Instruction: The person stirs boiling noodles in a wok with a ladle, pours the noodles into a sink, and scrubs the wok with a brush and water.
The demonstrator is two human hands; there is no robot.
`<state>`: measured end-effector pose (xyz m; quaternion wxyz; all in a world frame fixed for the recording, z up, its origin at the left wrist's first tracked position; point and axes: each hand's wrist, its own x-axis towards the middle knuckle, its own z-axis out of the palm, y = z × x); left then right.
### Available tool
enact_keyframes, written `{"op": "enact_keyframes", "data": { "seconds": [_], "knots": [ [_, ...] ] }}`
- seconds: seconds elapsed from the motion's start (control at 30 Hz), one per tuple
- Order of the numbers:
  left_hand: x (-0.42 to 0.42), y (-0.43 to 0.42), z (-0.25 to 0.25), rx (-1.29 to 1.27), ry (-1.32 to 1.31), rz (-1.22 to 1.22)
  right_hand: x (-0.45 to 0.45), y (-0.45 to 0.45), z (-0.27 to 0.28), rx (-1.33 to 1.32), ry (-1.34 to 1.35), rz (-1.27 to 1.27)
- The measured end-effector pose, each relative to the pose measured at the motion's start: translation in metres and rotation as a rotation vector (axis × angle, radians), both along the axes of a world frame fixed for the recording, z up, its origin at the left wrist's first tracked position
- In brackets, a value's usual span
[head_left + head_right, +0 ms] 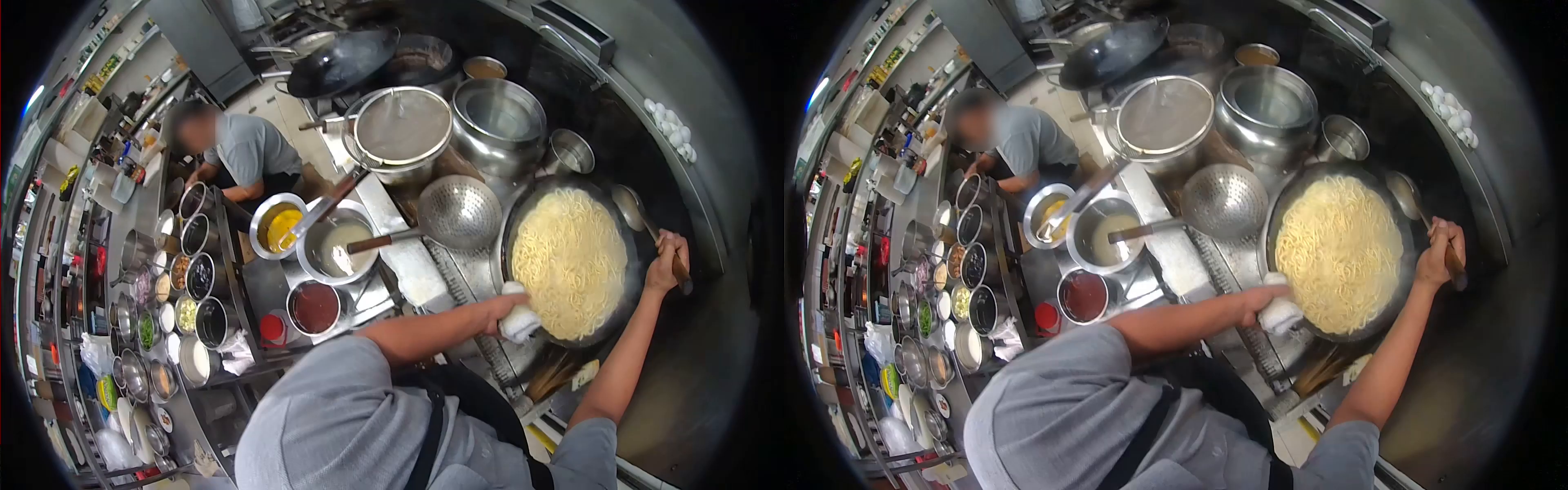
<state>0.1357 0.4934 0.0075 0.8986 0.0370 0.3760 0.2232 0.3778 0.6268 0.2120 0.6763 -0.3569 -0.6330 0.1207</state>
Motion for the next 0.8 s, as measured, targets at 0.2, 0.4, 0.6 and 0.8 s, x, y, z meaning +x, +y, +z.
{"op": "enact_keyframes", "data": {
  "seconds": [0.2, 0.4, 0.6, 0.8],
  "knots": [
    [0.018, 0.004, -0.016, -0.004, 0.022, -0.158, 0.02, 0.018, -0.006, 0.018, 0.076, -0.014],
    [0.01, 0.005, -0.013, -0.026, 0.042, -0.189, 0.017, 0.022, 0.011, 0.027, 0.074, -0.101],
    [0.01, 0.001, -0.02, 0.186, 0.159, -0.083, -0.002, 0.03, 0.024, 0.17, 0.265, -0.093],
    [0.01, -0.012, -0.026, 0.339, 0.398, 0.031, 0.027, 0.063, 0.062, 0.012, 0.336, -0.009]
  ]
}}
